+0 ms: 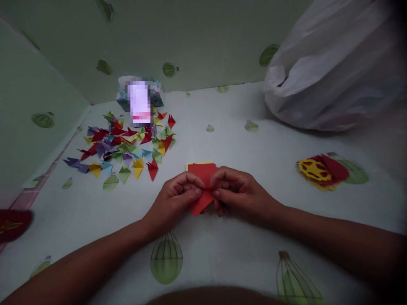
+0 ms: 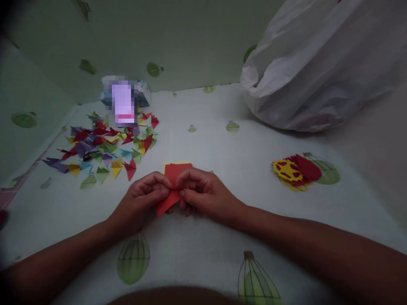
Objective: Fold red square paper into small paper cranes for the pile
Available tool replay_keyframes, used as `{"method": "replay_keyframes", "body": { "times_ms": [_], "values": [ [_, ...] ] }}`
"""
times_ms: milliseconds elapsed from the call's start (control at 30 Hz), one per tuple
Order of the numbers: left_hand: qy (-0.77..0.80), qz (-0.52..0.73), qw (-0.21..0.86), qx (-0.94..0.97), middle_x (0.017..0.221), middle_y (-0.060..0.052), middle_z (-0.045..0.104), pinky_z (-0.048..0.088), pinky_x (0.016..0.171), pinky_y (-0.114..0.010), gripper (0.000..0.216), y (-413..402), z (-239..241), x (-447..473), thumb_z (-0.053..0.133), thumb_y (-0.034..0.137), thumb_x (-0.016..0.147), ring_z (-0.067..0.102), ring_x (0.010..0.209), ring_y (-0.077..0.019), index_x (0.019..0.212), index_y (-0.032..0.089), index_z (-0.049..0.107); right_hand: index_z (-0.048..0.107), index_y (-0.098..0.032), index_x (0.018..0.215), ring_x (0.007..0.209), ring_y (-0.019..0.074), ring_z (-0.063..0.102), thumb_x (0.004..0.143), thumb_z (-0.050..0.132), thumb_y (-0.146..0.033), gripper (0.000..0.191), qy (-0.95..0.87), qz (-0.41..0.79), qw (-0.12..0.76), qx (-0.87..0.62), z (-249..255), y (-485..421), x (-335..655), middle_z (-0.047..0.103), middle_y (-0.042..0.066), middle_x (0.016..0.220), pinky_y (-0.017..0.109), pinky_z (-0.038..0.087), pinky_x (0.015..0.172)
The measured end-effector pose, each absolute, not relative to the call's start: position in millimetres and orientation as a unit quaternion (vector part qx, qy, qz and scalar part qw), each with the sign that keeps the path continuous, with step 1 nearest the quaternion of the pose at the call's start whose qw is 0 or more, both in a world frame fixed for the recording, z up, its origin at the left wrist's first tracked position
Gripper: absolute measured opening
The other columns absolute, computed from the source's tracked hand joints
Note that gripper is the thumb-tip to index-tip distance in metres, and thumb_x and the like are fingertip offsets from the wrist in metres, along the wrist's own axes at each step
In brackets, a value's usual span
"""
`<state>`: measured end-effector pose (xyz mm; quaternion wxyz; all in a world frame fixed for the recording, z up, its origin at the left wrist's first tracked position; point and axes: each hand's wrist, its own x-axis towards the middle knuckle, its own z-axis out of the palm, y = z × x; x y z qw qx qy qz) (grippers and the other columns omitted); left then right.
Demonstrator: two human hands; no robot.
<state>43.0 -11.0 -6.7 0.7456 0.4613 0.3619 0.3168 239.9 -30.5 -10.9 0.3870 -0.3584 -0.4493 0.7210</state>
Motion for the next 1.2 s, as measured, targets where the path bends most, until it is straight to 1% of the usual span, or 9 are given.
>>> {"method": "replay_keyframes", "body": {
  "times_ms": [133, 267, 367, 500, 600, 767, 967, 1100, 1200],
  "values": [
    [0.322, 0.326, 0.779, 0.429, 0.068, -0.001, 0.071, 0.048, 0.060, -0.021, 0.003, -11.8, -6.7, 42.8, 0.065, 0.017, 0.088, 0.067, 0.061, -0.0112, 0.090, 0.016, 0.064, 0.059, -0.019, 0.085, 0.051, 0.0093, 0.064, 0.085, 0.064, -0.017, 0.005, -0.427, 0.739, 0.404, -0.330, -12.2, -30.3, 241.0, 0.067, -0.004, 0.062, 0.021, 0.051, 0.052],
    [0.312, 0.322, 0.790, 0.420, 0.070, -0.002, 0.072, 0.049, 0.061, -0.022, 0.005, -12.5, -9.2, 42.7, 0.065, 0.019, 0.088, 0.067, 0.061, -0.0118, 0.092, 0.016, 0.065, 0.061, -0.018, 0.088, 0.052, 0.0097, 0.065, 0.085, 0.064, -0.018, 0.005, -0.418, 0.748, 0.413, -0.309, -13.8, -29.6, 241.9, 0.069, -0.002, 0.062, 0.021, 0.053, 0.052],
    [0.337, 0.320, 0.764, 0.448, 0.070, -0.001, 0.070, 0.049, 0.063, -0.023, 0.009, -13.3, -9.8, 42.9, 0.068, 0.023, 0.087, 0.066, 0.063, -0.0118, 0.094, 0.017, 0.065, 0.059, -0.018, 0.090, 0.052, 0.0092, 0.065, 0.084, 0.067, -0.018, 0.010, -0.418, 0.745, 0.408, -0.322, -12.7, -29.3, 241.0, 0.069, -0.003, 0.063, 0.021, 0.054, 0.053],
    [0.373, 0.308, 0.726, 0.489, 0.073, -0.001, 0.070, 0.046, 0.060, -0.022, 0.014, -15.0, -7.6, 43.4, 0.071, 0.027, 0.085, 0.065, 0.064, -0.0119, 0.091, 0.016, 0.064, 0.056, -0.019, 0.084, 0.049, 0.0077, 0.062, 0.080, 0.069, -0.015, 0.014, -0.418, 0.739, 0.397, -0.350, -10.0, -30.3, 238.8, 0.066, -0.005, 0.060, 0.018, 0.050, 0.050],
    [0.375, 0.307, 0.729, 0.484, 0.075, -0.002, 0.071, 0.047, 0.063, -0.024, 0.014, -15.8, -6.2, 43.3, 0.070, 0.028, 0.086, 0.066, 0.066, -0.0130, 0.092, 0.017, 0.063, 0.059, -0.018, 0.081, 0.048, 0.0073, 0.061, 0.081, 0.067, -0.013, 0.009, -0.416, 0.731, 0.411, -0.353, -10.0, -31.1, 238.7, 0.065, -0.005, 0.059, 0.019, 0.050, 0.050],
    [0.350, 0.321, 0.758, 0.448, 0.075, -0.004, 0.073, 0.050, 0.065, -0.027, 0.007, -15.1, -6.7, 42.0, 0.067, 0.022, 0.086, 0.067, 0.065, -0.0147, 0.089, 0.017, 0.063, 0.066, -0.016, 0.082, 0.053, 0.0094, 0.065, 0.084, 0.066, -0.016, 0.002, -0.407, 0.739, 0.425, -0.328, -14.2, -30.7, 241.6, 0.069, -0.001, 0.063, 0.022, 0.052, 0.055],
    [0.332, 0.307, 0.791, 0.413, 0.073, -0.005, 0.072, 0.050, 0.064, -0.026, 0.002, -13.1, -9.0, 41.2, 0.061, 0.016, 0.086, 0.066, 0.064, -0.0142, 0.087, 0.015, 0.063, 0.070, -0.014, 0.085, 0.058, 0.0107, 0.067, 0.084, 0.065, -0.018, 0.006, -0.422, 0.744, 0.405, -0.323, -14.6, -30.8, 243.9, 0.072, 0.002, 0.067, 0.023, 0.054, 0.058],
    [0.337, 0.307, 0.784, 0.421, 0.075, -0.004, 0.071, 0.051, 0.063, -0.024, 0.007, -12.9, -8.6, 43.2, 0.064, 0.020, 0.088, 0.067, 0.064, -0.0130, 0.088, 0.014, 0.062, 0.071, -0.015, 0.083, 0.057, 0.0101, 0.064, 0.082, 0.065, -0.016, 0.006, -0.450, 0.718, 0.387, -0.363, -10.2, -30.7, 242.1, 0.071, 0.001, 0.065, 0.023, 0.053, 0.058],
    [0.345, 0.312, 0.770, 0.436, 0.073, -0.003, 0.071, 0.052, 0.064, -0.024, 0.011, -13.3, -6.9, 45.5, 0.067, 0.024, 0.088, 0.067, 0.063, -0.0118, 0.088, 0.014, 0.062, 0.070, -0.015, 0.082, 0.057, 0.0105, 0.064, 0.082, 0.065, -0.015, 0.005, -0.470, 0.708, 0.385, -0.360, -8.0, -30.1, 241.6, 0.070, 0.000, 0.065, 0.024, 0.053, 0.058]
  ]
}}
